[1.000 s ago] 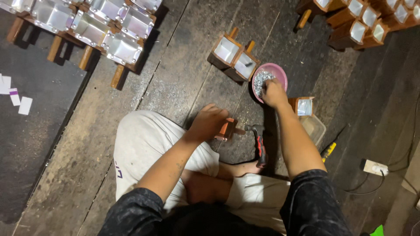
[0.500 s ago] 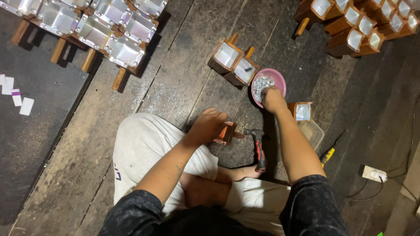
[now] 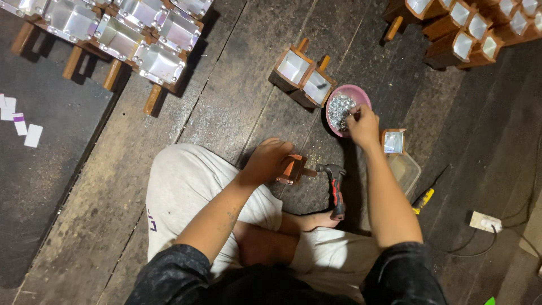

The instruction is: The person sits on the wooden floor and assembles small wooden boxes. They insert metal components into the wood, use a power drill to make holes, and tap small nails into place with a hammer.

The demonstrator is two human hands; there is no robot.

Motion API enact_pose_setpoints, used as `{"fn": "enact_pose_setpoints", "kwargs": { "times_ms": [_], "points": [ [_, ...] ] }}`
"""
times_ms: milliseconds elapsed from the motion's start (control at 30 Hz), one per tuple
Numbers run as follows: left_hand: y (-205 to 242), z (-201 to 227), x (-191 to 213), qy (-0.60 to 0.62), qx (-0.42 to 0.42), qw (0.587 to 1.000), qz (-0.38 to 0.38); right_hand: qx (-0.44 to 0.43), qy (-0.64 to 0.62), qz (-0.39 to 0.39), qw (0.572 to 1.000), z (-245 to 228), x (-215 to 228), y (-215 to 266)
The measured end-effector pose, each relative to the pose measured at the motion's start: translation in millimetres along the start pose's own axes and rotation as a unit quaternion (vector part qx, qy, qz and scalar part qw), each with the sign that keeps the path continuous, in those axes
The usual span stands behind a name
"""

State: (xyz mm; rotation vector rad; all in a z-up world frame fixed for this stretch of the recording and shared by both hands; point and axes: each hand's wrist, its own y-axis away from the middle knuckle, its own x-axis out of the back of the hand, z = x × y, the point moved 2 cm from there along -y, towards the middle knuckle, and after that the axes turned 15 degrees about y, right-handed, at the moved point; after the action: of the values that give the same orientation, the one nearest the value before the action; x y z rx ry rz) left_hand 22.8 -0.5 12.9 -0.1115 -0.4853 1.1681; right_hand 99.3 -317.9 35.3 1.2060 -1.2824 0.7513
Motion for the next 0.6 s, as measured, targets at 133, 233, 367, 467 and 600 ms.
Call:
{"fn": "enact_pose_setpoints", "kwargs": {
  "times_ms": [133,233,367,467,600],
  "points": [
    [-2,4,1,0.019,0.017,1.000,0.004,0.083,-0.090,0.020,0.992,-52,30,67],
    [4,-8,-7,0.026,0.019,0.999,-0.004,0.147,-0.174,-0.015,0.974,-82,30,116],
    [8,-17,-13,0.010,0.008,1.000,-0.009,0.144,-0.225,-0.058,0.962,-98,14,142],
    [8,-16,-13,0.012,0.026,1.000,-0.012,0.150,-0.173,-0.064,0.971,-102,20,141],
    [2,-9,-3,0.045,0.047,0.997,-0.041,0.163,-0.213,-0.095,0.959,-98,-1,134]
  ]
}}
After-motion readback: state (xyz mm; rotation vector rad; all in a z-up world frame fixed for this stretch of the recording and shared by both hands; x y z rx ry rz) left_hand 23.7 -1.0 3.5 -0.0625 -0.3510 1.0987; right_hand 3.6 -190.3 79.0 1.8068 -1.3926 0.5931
